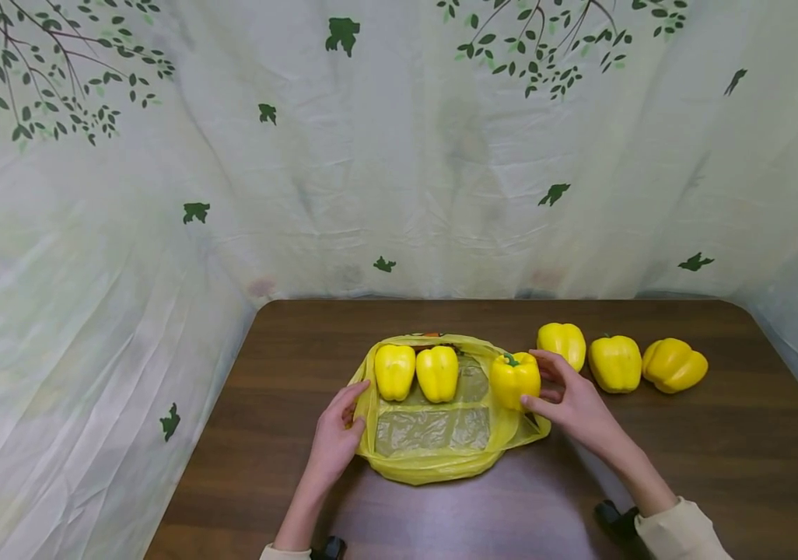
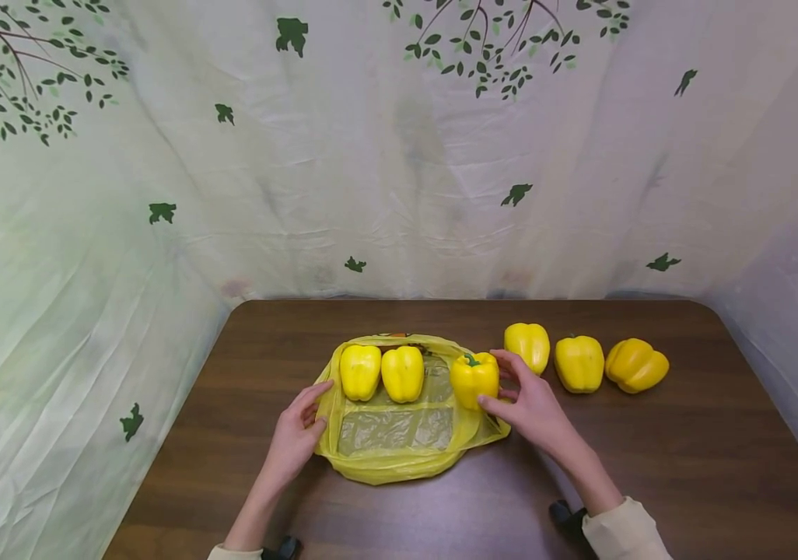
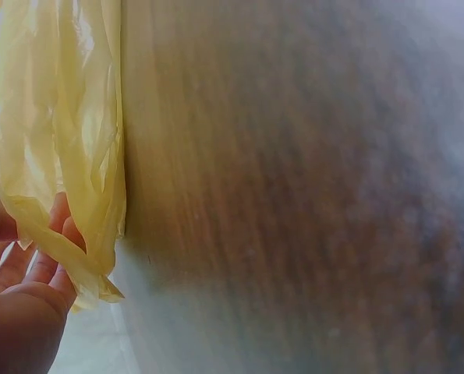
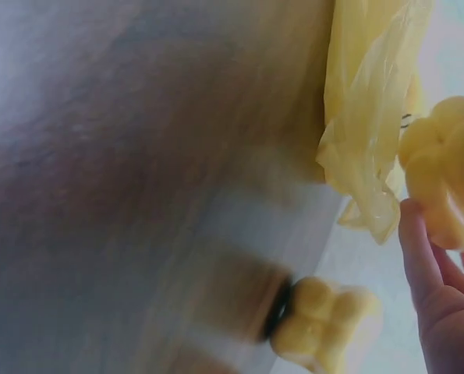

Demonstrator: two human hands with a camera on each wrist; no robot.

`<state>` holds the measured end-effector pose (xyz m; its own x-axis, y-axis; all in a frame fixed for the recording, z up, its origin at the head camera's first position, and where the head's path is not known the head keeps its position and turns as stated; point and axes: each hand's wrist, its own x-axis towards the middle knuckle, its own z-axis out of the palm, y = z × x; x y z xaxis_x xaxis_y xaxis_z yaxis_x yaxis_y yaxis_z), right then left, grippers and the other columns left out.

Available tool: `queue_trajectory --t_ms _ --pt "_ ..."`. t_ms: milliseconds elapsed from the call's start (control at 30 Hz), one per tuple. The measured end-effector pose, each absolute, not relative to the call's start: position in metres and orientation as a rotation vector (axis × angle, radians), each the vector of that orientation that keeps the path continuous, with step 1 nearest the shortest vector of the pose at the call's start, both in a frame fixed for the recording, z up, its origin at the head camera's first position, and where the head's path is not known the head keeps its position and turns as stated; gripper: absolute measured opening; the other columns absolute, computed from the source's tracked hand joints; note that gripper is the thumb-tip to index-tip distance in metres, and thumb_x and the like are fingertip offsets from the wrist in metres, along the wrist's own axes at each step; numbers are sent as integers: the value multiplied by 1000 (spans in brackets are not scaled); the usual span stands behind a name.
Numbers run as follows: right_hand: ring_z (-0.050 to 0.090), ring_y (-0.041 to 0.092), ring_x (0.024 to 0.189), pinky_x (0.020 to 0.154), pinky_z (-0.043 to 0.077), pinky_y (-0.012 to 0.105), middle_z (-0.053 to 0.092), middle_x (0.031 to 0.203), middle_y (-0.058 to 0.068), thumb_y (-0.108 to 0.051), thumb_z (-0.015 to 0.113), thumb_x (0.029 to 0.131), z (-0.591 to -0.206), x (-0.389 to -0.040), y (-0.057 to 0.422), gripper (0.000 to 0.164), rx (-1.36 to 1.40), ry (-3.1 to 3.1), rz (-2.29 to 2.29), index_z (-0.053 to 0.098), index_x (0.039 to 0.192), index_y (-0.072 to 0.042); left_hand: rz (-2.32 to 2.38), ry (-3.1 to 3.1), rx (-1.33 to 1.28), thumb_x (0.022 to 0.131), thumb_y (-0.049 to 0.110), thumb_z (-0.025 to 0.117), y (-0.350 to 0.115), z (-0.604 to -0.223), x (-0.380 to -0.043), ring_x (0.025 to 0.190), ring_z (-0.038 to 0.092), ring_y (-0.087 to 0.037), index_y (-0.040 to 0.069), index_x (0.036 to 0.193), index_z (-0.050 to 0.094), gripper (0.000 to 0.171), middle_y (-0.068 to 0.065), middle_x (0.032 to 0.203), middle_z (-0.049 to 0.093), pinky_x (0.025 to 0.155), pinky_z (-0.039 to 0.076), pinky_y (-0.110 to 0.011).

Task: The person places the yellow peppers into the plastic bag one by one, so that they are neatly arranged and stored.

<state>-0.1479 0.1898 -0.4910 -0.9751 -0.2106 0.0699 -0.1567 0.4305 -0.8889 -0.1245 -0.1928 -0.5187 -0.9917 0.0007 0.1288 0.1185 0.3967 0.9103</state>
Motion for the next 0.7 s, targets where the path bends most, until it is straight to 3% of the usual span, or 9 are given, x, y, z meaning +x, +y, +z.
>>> queue_trajectory --t_ms 167,400,700 --pt "54 33 121 89 52 39 50 139 15 -33 79 83 -491 -152 185 79 -364 2592 -1646 39 146 -8 -1676 -2541 -83 83 -19 55 -192 -518 -125 116 57 -26 6 134 60 57 -9 135 55 94 47 -46" --pt "51 33 124 91 50 44 51 139 15 -29 79 83 -494 -158 177 76 -398 2579 -1678 41 145 -8 -1696 -2541 -91 83 -21 52 -183 -492 -116 118 55 -37 -5 134 56 54 -20 136 53 95 45 -54" --pt "59 31 108 87 53 46 54 131 15 -32 79 82 -493 -164 161 75 -373 2621 -1594 43 144 -9 -1691 -2548 -112 82 -21 52 -180 -480 -112 117 56 -38 -7 133 56 53 -22 135 54 94 45 -54"
